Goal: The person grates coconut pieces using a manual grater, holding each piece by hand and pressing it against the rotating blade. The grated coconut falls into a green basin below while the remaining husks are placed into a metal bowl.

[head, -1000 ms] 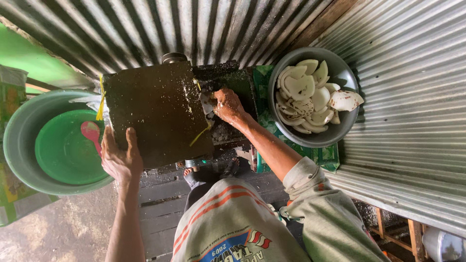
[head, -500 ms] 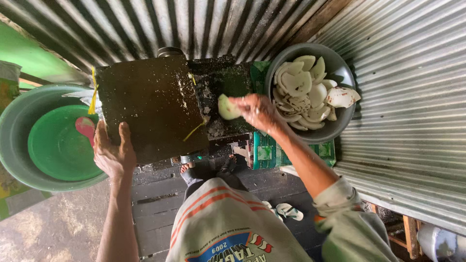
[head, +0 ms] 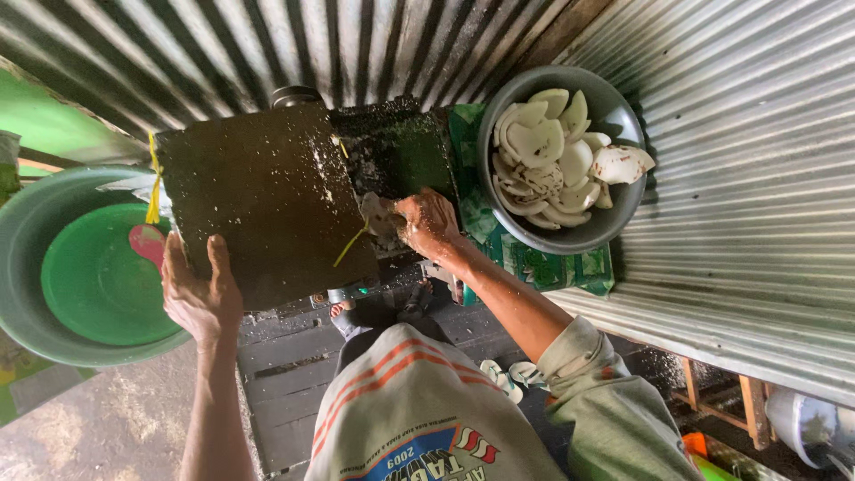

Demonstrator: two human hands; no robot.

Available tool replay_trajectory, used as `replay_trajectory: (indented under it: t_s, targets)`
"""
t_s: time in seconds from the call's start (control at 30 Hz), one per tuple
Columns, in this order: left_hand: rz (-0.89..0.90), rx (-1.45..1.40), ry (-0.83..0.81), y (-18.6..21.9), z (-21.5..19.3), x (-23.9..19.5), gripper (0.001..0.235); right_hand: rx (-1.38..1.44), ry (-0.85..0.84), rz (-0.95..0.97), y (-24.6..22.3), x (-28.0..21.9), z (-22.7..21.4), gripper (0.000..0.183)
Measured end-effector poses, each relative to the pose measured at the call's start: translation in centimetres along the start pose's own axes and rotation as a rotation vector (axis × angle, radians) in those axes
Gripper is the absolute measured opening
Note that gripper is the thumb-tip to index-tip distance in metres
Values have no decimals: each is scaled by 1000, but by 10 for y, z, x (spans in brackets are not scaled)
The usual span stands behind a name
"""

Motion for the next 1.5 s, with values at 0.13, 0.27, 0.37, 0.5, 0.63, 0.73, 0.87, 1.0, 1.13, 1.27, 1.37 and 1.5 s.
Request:
replay_trajectory:
  t_s: [0.13, 0.27, 0.37, 0.5, 0.63, 0.73, 0.87, 1.0, 1.13, 1.27, 1.37, 1.5]
  targets:
    - [1, -9, -1, -4, -1, 0, 76, 75, 155, -252, -13, -2, -17, 29]
    - [-29, 12, -20, -4, -1, -1, 79, 70, 7, -112, -20, 1, -28, 24]
    - [-34, 38, -26, -3, -1, 0, 79, 92, 5, -105, -21, 4, -29, 28]
    - [-67, -9, -41, -2, -1, 3, 79, 96, 91, -102, -12, 10, -16, 28]
    - [-64, -36, -38, 0, -2, 0, 76, 59, 160, -138, -4, 12, -4, 26]
    - [-51, -65, -24, 1, -2, -1, 75, 6, 18, -42, 0, 16, 5, 16]
    - [-53, -48, -34, -2, -1, 1, 78, 5, 191, -148, -9, 15, -1, 18]
    - [-67, -17, -43, -9, 2, 2, 81, 17, 157, -157, -9, 17, 2, 10]
    - [-97, 33, -62, -16, 5, 4, 83, -17, 25, -59, -4, 23, 8, 4]
    - [16, 28, -43, -12, 4, 4, 86, -13, 46, -65, -2, 27, 14, 4]
    - [12, 23, -48, -12, 4, 6, 87, 56, 73, -64, 0, 31, 23, 15]
    - [-91, 22, -85, -21, 6, 4, 88, 79, 41, -50, 4, 41, 36, 19]
Point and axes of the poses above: each hand's wrist, its own x-axis towards the middle knuckle, its own z-axis out of the palm, y = z × x, the point moved 4 cm from there along x, towards the middle knuckle, and after that the axes turned 3 degrees about -x, right-handed, at the moved point
